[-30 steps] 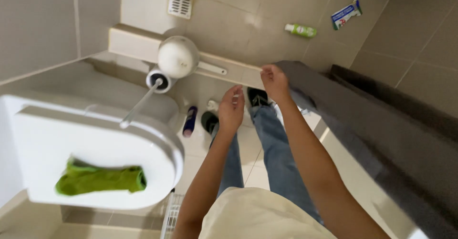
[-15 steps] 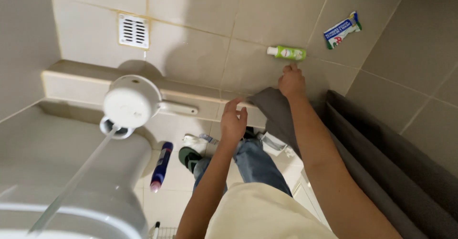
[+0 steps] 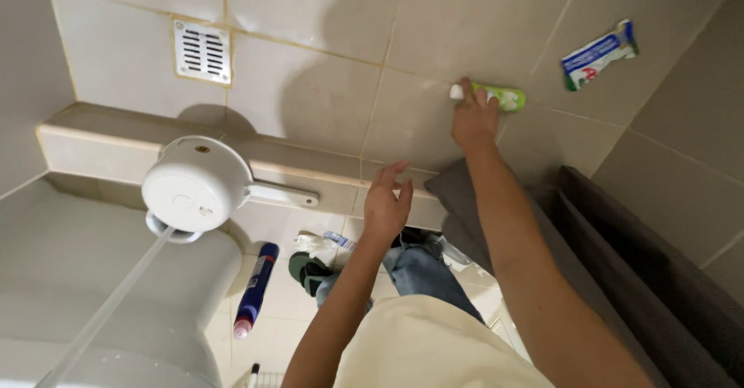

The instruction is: The person organizes various bathroom supplies by picking up bottles, tubes, and boxes from the sink and floor, then placing them into a white wire rack. The person handles items such as shampoo bottles, toothpaste, and toothbrushes, arranging them within the rack's compartments.

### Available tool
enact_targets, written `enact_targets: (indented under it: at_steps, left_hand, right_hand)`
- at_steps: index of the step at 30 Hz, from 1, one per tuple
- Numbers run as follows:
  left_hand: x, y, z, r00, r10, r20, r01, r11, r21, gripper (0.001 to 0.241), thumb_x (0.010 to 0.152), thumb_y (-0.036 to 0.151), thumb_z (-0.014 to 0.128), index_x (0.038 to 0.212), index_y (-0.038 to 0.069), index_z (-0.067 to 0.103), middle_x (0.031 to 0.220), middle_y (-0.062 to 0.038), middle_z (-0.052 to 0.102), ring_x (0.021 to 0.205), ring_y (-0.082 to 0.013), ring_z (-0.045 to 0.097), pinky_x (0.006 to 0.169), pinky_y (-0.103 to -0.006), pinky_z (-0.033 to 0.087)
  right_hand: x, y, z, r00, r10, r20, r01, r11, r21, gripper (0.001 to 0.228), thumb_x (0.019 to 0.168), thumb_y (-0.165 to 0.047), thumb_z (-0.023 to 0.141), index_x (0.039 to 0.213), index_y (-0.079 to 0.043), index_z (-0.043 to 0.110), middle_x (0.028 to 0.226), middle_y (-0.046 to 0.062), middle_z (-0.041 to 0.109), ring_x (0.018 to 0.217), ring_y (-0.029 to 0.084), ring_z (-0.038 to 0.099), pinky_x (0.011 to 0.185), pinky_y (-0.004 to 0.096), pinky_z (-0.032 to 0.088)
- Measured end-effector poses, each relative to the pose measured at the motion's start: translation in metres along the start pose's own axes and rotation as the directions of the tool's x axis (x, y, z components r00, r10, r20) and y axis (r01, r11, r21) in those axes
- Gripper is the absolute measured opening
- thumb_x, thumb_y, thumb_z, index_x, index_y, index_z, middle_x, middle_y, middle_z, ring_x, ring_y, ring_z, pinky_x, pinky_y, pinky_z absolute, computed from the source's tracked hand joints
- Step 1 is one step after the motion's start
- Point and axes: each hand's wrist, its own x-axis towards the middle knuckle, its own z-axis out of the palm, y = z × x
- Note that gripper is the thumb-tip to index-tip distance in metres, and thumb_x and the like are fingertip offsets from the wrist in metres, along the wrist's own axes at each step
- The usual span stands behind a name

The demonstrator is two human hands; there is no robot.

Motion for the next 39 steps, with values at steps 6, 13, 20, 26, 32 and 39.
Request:
enact_targets:
  at_steps: [6,13,20,26,32,39]
  left_hand:
    - [-0.013,-0.028,-0.001,0.999,-0.045,0.004,0.045,0.999,0.013,0.036,0.103,0.020,0.057,0.137,0.009,0.061,0.124,-0.014,0.064,0.107,-0.0314,0.070,0.082,-0.0413,0.062]
    - [-0.028,-0.031,-0.003,0.996,-0.085,0.010,0.085,0.995,-0.060,0.038,0.103,0.024,0.057,0.137,0.006,0.060,0.127,-0.017,0.064,0.109,-0.0343,0.070,0.082,-0.0428,0.063]
    - [-0.051,-0.032,-0.038,0.997,-0.056,-0.058,0.048,0.989,-0.139,0.038,0.105,0.019,0.055,0.139,0.004,0.058,0.127,-0.020,0.063,0.108,-0.0358,0.069,0.079,-0.0431,0.064]
    - [-0.102,-0.048,-0.075,0.987,-0.080,-0.141,0.050,0.977,-0.205,0.037,0.105,0.018,0.056,0.139,0.004,0.059,0.126,-0.020,0.064,0.106,-0.0347,0.070,0.076,-0.0416,0.064]
    - [-0.174,-0.046,-0.119,0.982,-0.043,-0.187,-0.001,0.974,-0.226,0.040,0.105,0.012,0.054,0.143,0.001,0.053,0.128,-0.023,0.062,0.106,-0.0367,0.070,0.074,-0.0441,0.064]
    - [-0.299,-0.026,-0.188,0.969,0.020,-0.246,-0.068,0.980,-0.186,0.048,0.100,0.009,0.059,0.147,0.004,0.052,0.128,-0.024,0.063,0.105,-0.0385,0.070,0.077,-0.0472,0.064]
  right_hand:
    - [-0.018,-0.012,-0.010,0.994,-0.032,0.102,0.027,0.998,0.048,0.043,0.101,-0.021,0.054,0.145,-0.019,0.056,0.169,-0.001,0.020,0.136,0.030,0.032,0.100,0.045,0.034]
    - [-0.091,-0.063,-0.020,0.945,-0.170,-0.279,0.242,0.938,0.249,0.050,0.095,-0.021,0.055,0.145,-0.015,0.056,0.170,-0.001,0.024,0.126,0.034,0.046,0.102,0.052,0.041]
    - [-0.136,-0.110,-0.049,0.941,-0.219,-0.257,0.313,0.849,0.426,0.060,0.093,-0.040,0.062,0.149,-0.022,0.051,0.170,0.000,0.017,0.124,0.032,0.046,0.099,0.053,0.044]
    - [-0.194,-0.143,-0.085,0.826,-0.231,-0.514,0.511,0.691,0.511,0.056,0.089,-0.031,0.074,0.142,-0.021,0.061,0.165,0.007,0.031,0.124,0.038,0.056,0.093,0.055,0.048]
    - [-0.306,-0.164,-0.161,0.628,-0.250,-0.737,0.743,0.475,0.472,0.047,0.093,-0.012,0.073,0.138,-0.003,0.065,0.162,0.020,0.038,0.122,0.042,0.061,0.094,0.050,0.054]
    - [-0.433,-0.195,-0.193,0.684,-0.276,-0.676,0.706,0.485,0.516,0.039,0.097,-0.016,0.068,0.133,-0.003,0.065,0.163,0.016,0.037,0.073,0.025,0.071,0.065,0.037,0.061]
